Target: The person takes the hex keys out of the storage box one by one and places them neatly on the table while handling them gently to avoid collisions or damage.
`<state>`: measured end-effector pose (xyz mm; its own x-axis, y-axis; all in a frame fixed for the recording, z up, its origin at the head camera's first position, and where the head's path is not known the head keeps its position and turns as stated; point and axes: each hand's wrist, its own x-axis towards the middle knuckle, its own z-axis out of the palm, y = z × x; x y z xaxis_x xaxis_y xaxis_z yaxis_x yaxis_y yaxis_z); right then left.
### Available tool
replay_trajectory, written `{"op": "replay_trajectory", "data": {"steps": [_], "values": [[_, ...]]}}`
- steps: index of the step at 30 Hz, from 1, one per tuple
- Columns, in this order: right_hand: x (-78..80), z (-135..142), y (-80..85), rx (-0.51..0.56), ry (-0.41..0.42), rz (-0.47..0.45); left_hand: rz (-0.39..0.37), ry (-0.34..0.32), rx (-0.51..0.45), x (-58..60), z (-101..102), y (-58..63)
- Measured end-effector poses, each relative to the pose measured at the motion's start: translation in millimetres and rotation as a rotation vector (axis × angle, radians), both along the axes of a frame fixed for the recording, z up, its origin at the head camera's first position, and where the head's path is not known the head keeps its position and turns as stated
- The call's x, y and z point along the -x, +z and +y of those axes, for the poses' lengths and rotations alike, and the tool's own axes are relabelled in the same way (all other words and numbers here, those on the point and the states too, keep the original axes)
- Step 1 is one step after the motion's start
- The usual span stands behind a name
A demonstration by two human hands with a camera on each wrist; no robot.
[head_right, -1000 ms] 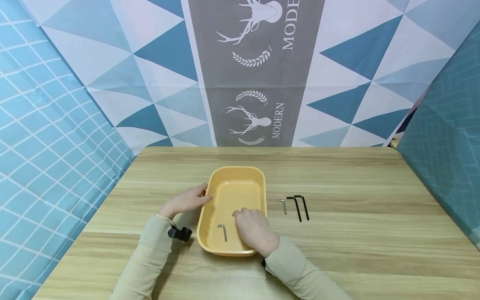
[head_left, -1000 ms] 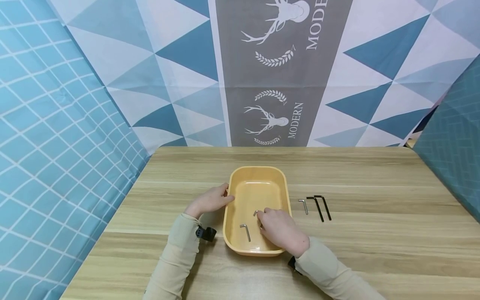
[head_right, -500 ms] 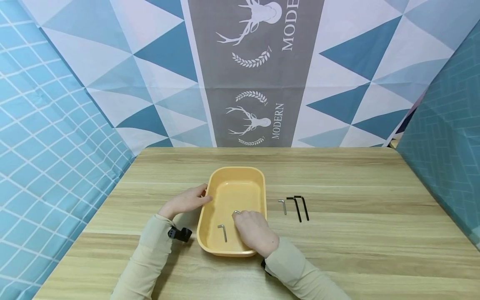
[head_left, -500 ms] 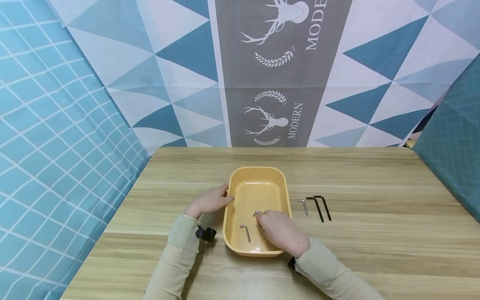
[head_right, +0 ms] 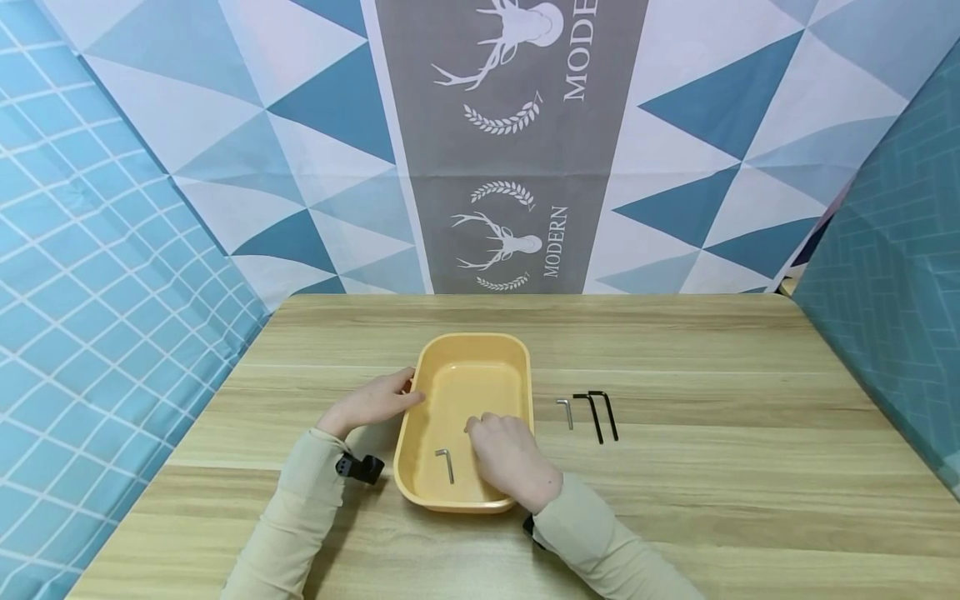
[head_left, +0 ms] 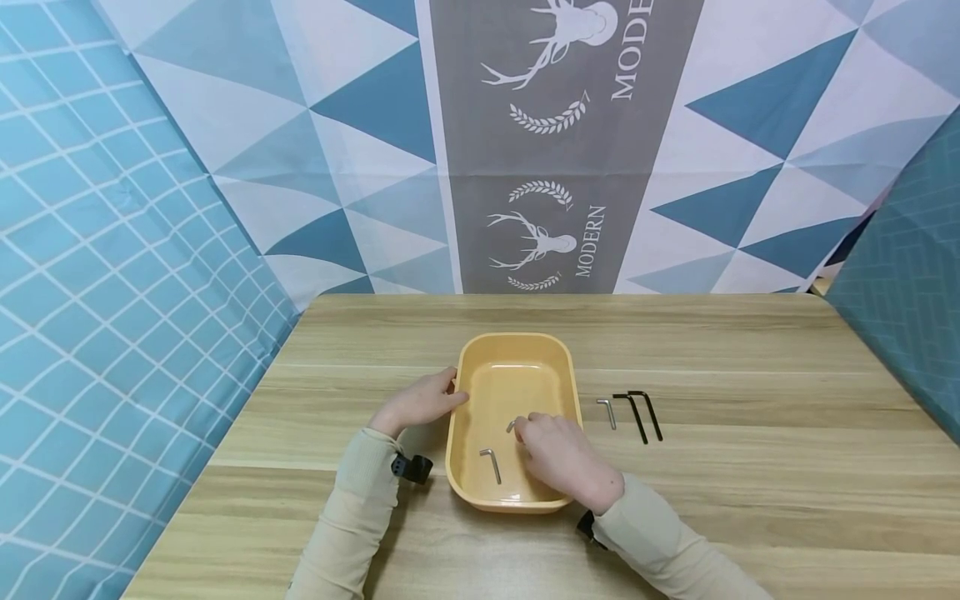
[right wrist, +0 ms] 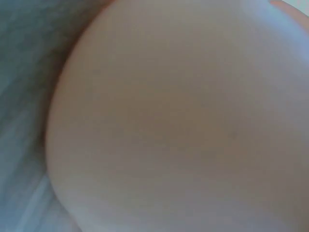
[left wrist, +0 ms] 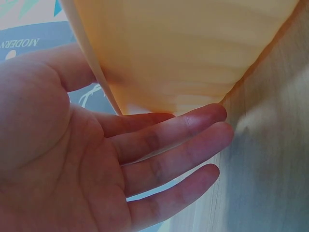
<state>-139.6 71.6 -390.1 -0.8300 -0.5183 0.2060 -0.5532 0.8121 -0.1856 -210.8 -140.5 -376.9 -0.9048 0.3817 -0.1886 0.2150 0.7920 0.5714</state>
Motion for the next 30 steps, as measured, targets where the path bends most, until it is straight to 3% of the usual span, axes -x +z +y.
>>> {"op": "replay_trajectory", "data": {"steps": [21, 30], "values": [[6.2, 10.2, 18.5, 0.099, -0.088, 0.002, -0.014, 0.006, 0.005, 0.6, 0.0, -0.2], [11.5, 18.9, 27.6, 0.169, -0.131, 0.064, -0.012, 0.006, 0.0, 0.1, 0.2, 0.0]]}}
